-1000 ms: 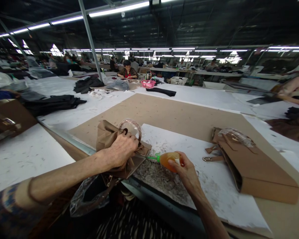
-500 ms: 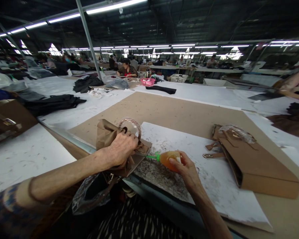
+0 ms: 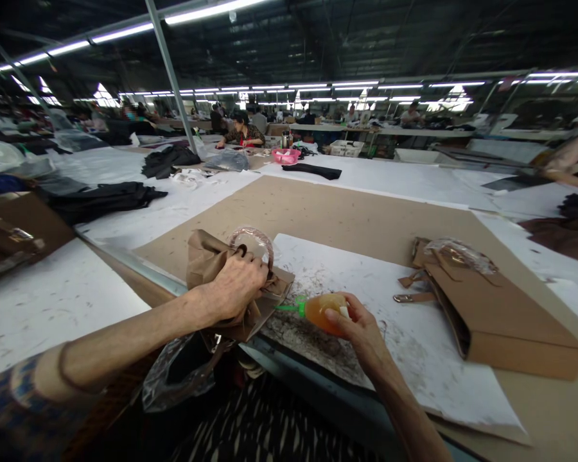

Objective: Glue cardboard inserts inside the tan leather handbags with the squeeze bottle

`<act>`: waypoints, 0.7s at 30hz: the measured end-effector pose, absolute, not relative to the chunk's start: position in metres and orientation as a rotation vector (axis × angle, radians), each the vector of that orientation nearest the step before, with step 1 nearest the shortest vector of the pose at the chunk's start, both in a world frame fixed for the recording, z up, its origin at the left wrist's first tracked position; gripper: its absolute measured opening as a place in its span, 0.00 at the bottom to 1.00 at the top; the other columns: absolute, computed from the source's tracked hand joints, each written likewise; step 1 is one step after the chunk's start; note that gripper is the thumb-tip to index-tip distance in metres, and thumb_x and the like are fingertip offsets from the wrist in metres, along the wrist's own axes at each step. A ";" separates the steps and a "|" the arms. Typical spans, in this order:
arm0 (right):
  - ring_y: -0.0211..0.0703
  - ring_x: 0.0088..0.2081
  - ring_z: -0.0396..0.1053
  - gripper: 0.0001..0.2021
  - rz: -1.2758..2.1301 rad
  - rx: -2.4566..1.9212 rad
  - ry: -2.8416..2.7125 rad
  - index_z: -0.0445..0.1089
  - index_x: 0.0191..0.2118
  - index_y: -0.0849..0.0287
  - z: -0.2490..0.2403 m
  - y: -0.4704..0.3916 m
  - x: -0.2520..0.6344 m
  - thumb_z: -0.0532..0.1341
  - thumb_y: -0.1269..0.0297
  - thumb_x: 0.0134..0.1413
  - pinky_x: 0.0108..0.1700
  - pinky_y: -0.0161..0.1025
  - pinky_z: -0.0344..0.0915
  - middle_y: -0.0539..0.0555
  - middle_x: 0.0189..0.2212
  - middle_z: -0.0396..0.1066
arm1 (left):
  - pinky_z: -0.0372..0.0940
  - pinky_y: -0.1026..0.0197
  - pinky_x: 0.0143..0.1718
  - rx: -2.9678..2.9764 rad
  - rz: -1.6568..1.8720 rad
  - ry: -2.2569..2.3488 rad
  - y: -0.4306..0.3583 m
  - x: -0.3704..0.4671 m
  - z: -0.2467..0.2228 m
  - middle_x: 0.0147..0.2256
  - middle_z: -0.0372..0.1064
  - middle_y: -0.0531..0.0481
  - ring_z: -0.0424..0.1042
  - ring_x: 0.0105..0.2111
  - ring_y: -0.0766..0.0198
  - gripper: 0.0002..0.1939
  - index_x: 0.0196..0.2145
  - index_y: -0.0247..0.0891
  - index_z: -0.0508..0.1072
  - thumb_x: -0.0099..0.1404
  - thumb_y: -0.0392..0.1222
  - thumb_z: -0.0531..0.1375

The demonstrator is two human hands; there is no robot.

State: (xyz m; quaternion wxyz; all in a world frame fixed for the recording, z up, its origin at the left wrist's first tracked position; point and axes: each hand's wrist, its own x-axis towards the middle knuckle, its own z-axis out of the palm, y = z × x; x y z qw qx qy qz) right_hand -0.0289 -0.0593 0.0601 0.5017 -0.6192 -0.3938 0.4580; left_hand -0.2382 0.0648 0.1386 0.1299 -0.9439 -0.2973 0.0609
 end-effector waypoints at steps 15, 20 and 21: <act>0.48 0.34 0.66 0.21 1.141 -1.458 -0.940 0.64 0.40 0.57 0.078 -0.076 -0.049 0.63 0.51 0.41 0.33 0.40 0.63 0.53 0.33 0.69 | 0.59 0.54 0.36 -2.761 0.225 -0.829 0.059 -0.239 0.148 0.34 0.68 0.36 0.67 0.36 0.52 0.15 0.36 0.29 0.71 0.51 0.41 0.64; 0.46 0.32 0.65 0.21 1.173 -1.419 -0.924 0.65 0.41 0.57 0.085 -0.081 -0.056 0.64 0.51 0.42 0.32 0.38 0.63 0.52 0.32 0.69 | 0.59 0.53 0.35 -2.772 0.232 -0.825 0.059 -0.239 0.148 0.34 0.68 0.36 0.67 0.37 0.51 0.15 0.36 0.28 0.71 0.52 0.40 0.63; 0.46 0.32 0.66 0.21 1.177 -1.416 -0.913 0.64 0.41 0.57 0.085 -0.082 -0.057 0.64 0.51 0.41 0.32 0.39 0.63 0.52 0.32 0.69 | 0.59 0.53 0.36 -2.775 0.231 -0.827 0.059 -0.239 0.148 0.34 0.68 0.36 0.67 0.37 0.50 0.15 0.36 0.28 0.71 0.52 0.40 0.63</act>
